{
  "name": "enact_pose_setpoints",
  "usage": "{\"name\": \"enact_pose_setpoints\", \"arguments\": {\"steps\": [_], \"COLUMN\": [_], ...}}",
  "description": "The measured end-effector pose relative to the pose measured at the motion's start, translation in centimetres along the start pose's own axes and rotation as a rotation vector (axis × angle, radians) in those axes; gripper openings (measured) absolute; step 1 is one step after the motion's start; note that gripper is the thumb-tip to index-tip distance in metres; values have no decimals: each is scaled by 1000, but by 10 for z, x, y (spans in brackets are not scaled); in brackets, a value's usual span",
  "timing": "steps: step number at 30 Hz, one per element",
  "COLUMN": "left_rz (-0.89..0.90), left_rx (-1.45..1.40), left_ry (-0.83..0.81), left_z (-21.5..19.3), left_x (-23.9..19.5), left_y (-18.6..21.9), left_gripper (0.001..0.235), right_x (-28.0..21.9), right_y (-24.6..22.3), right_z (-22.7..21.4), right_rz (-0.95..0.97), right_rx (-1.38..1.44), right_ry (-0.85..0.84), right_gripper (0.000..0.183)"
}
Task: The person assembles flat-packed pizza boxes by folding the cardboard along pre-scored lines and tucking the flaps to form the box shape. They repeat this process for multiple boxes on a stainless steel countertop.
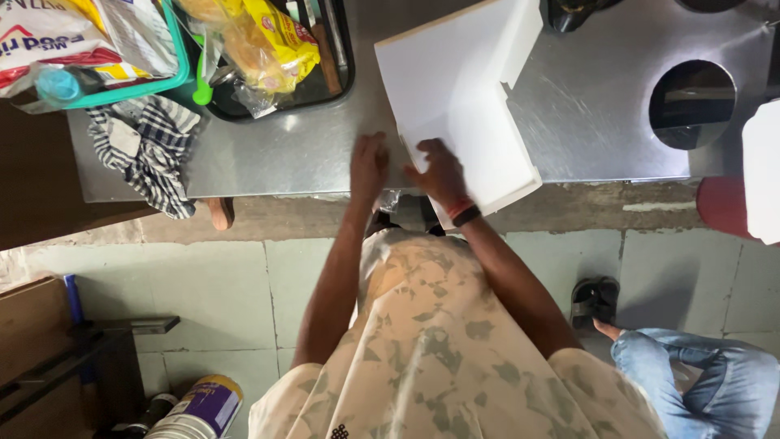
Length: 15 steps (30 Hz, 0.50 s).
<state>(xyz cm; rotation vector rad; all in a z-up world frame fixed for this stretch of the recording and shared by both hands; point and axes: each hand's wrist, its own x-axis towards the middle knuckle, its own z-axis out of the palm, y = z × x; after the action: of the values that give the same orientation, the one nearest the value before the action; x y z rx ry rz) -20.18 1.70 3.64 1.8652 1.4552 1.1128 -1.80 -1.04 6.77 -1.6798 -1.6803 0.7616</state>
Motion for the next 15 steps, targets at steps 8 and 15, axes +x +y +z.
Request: {"name": "enact_pose_setpoints", "arguments": {"steps": [8,15], "left_rz": [350,457], "left_rx": [261,222], "left_ry": [-443,-473], "left_z": [-25,-10], "left_x": [51,59], "left_y": [-8,-22], "left_gripper": [36,25], "right_x": [20,39], "right_y": [18,33], "right_z": [17,25], "right_rz": [-4,-41], "right_rx": [22,-78], "right_ry": [-35,-57], "right_gripper": [18,16]}}
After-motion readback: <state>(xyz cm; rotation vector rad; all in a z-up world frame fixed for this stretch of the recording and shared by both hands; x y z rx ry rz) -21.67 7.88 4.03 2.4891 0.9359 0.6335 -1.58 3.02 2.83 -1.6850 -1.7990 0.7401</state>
